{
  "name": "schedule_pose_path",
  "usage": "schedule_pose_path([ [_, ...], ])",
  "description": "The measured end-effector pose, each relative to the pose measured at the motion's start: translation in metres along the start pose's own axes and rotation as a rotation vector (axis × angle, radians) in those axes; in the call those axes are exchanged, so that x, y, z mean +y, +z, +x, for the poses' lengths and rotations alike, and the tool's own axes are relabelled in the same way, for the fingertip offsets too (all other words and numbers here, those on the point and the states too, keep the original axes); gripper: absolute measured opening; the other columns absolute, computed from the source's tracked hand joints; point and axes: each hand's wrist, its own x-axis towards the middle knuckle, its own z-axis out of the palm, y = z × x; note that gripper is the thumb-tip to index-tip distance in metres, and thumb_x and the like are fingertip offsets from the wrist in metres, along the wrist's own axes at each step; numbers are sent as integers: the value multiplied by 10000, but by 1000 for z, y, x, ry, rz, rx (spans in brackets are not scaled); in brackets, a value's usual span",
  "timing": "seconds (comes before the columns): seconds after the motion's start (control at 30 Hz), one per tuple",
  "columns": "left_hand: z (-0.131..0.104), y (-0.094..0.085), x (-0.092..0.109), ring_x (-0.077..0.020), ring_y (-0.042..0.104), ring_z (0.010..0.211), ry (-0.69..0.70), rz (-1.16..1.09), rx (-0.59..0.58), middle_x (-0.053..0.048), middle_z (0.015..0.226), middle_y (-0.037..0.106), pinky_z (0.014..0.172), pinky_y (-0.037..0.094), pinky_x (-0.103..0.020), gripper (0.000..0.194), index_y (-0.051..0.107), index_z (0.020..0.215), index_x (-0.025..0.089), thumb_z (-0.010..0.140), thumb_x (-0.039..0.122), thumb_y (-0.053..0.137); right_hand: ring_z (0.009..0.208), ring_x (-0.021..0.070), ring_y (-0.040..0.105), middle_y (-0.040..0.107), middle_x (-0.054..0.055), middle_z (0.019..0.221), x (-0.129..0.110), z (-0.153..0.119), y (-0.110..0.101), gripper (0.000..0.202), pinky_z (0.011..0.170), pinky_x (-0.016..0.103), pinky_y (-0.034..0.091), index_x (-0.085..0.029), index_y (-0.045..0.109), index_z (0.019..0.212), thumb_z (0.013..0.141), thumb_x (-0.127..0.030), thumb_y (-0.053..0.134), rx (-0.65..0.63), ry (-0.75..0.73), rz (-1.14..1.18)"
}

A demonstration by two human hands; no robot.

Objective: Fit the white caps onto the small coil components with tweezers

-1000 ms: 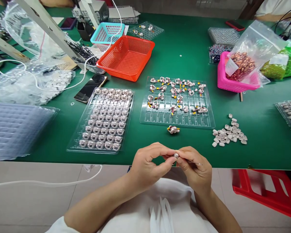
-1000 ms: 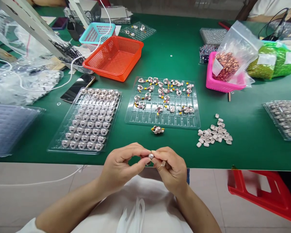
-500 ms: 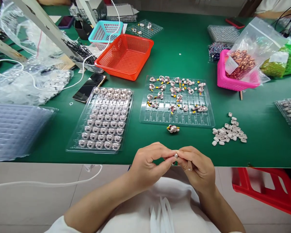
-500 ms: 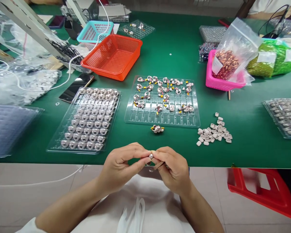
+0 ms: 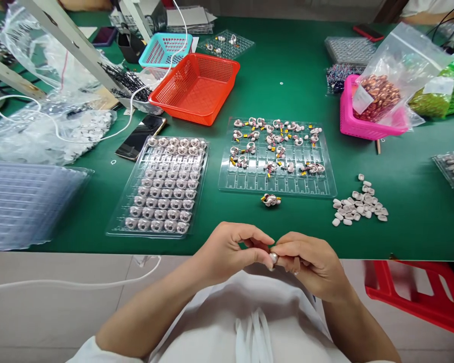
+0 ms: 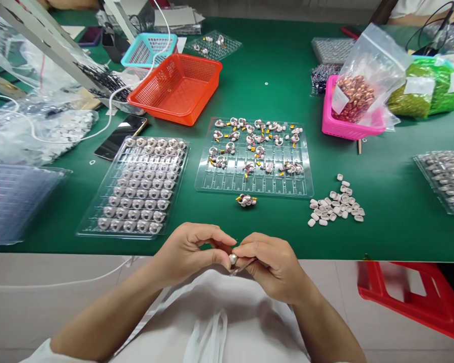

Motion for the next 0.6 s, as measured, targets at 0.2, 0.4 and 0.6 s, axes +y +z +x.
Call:
schedule_pose_path([
  [0.2,1,0,-1,-121,653,618,45,-13,-46,-28,680,747,602,502,-188,100,810,764,145,689,92,848,748,138,644,698,36,804,-4,-1,2,284,653,233,521,-199,682,1096,904,-4,604,-18,12,55],
  [0.4,6,-3,-11,-144,656,695,-10,-9,-12,-33,755,745,664,511,-224,137,797,797,148,678,134,863,765,145,641,706,36,807,0,1,3,271,664,241,508,-202,685,1082,915,-16,581,-21,29,45],
  [0.6,14,-11,-10,-180,704,864,-142,-232,-337,-66,955,769,787,546,-277,244,742,1073,175,844,258,746,758,127,647,706,27,871,1,3,-2,236,636,215,500,-225,694,1092,928,-74,616,12,105,7],
])
